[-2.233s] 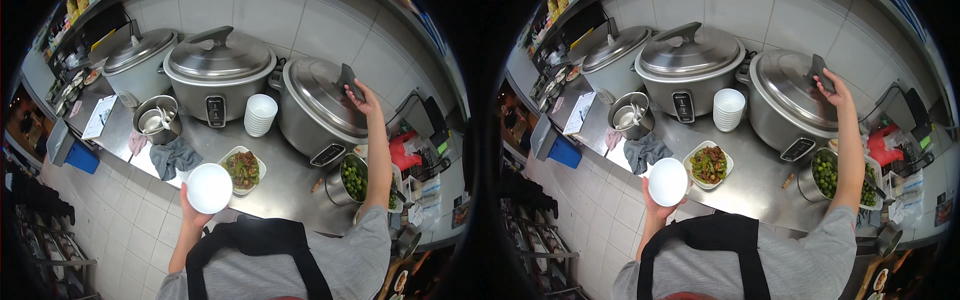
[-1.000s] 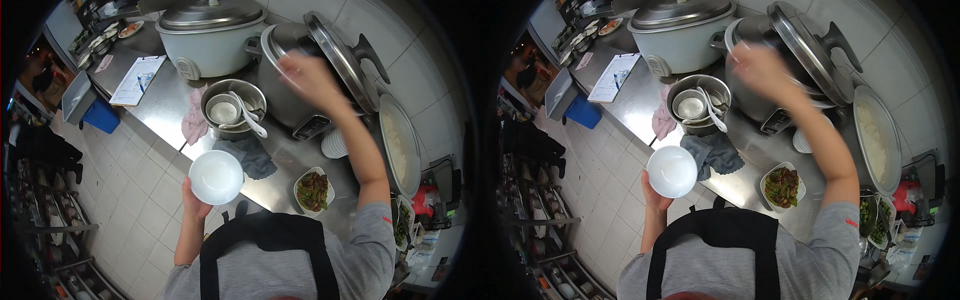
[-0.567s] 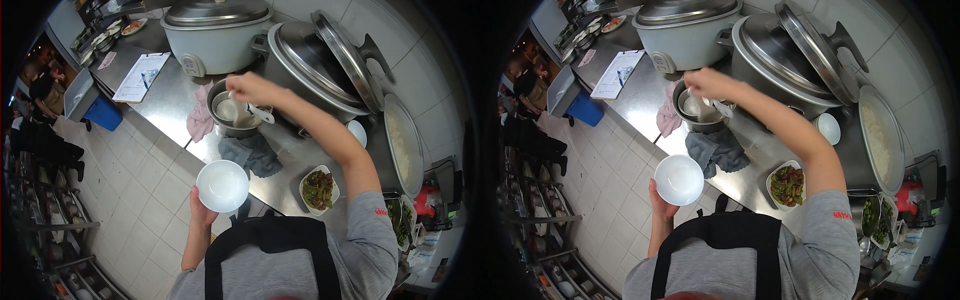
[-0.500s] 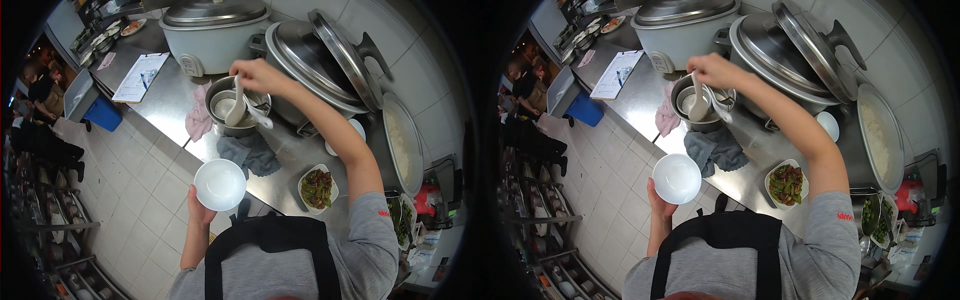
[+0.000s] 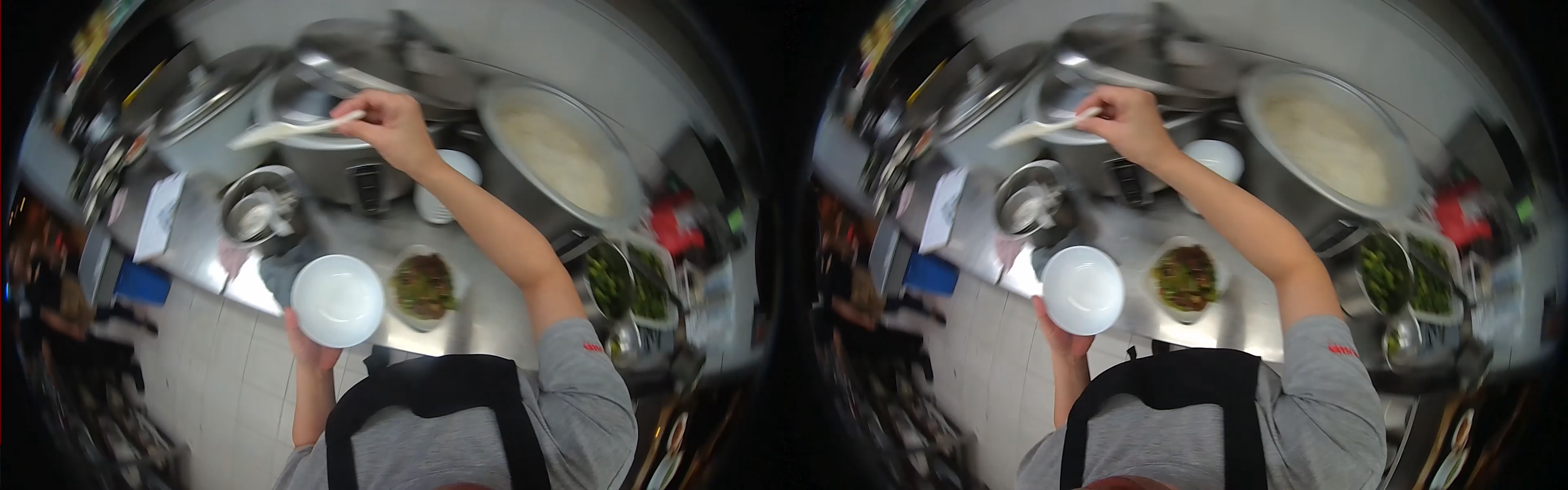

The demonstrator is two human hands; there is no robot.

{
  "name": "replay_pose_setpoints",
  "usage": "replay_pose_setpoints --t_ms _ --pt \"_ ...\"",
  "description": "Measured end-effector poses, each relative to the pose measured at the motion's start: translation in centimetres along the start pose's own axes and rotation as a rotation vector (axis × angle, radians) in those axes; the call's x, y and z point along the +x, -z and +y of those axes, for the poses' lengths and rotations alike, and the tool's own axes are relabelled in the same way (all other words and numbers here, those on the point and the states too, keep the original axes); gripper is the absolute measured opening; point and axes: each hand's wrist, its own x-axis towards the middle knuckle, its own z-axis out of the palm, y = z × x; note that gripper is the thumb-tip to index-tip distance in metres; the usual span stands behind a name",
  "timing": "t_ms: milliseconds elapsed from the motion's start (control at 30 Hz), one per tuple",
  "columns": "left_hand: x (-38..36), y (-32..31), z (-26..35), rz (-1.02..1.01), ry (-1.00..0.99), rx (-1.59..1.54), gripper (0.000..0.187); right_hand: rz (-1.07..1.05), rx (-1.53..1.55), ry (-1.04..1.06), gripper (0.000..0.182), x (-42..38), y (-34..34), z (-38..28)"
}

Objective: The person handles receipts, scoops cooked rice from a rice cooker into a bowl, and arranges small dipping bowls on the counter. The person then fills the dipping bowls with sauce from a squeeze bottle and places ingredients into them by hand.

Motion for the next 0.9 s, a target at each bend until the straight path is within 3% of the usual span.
replay_pose_setpoints --t_ms 133,200,333,400,467,500,533,567,600,667,800,900 --pt "2.5 -5.3 -6.5 -0.132 0.028 0.005 0.084 0.317 -0.071 0.261 0.011 -2.8 14.8 -8.6" --pt "4.2 -8.4 -9.5 -0.243 -0.005 -0.14 0.09 0.339 -0.421 0.219 0.017 -5.4 23.4 -12.1" --pt "8.6 -16.6 -12.6 -0.215 -0.042 -0.228 0.096 0.075 -1.128 -0.459 0.041 -10.2 35.9 -15.2" --pt "10.8 -19.5 -13.8 -0.167 -0.158 -0.132 0.095 -0.137 -1.432 -0.275 0.032 -12.8 42.5 -11.2" --pt "13.3 -21.3 -15.6 -0.152 -0.298 0.043 0.098 -0.3 -1.647 -0.619 0.029 -13.1 44.2 -10.4" --pt "14.7 -21.9 -16.7 -0.121 -0.376 0.143 0.101 -0.303 -1.645 -0.615 0.029 -12.9 44.7 -10.0" --pt "15.8 -23.4 -17.3 -0.117 -0.376 0.146 0.101 -0.455 -1.761 -0.699 0.028 -12.7 44.2 -9.9" --pt "16.8 -25.4 -17.8 -0.138 -0.605 0.355 0.105 -0.612 -1.871 -0.784 0.026 -12.4 43.9 -9.5" --pt "17.5 -26.6 -18.4 -0.16 -0.83 0.566 0.109 -0.612 -1.868 -0.789 0.026 -12.1 43.7 -8.7" --pt "18.7 -27.4 -19.8 -0.175 -0.824 0.634 0.113 -0.784 -2.089 -0.859 0.021 -11.8 43.8 -6.4" --pt "20.5 -26.5 -21.9 -0.214 -0.841 0.719 0.117 -0.804 -2.187 -0.694 0.01 -10.7 45.3 -3.4" --pt "21.2 -26.2 -22.9 -0.25 -0.902 0.753 0.115 -0.967 -2.327 -0.567 0.007 -9.1 46.6 -2.1"
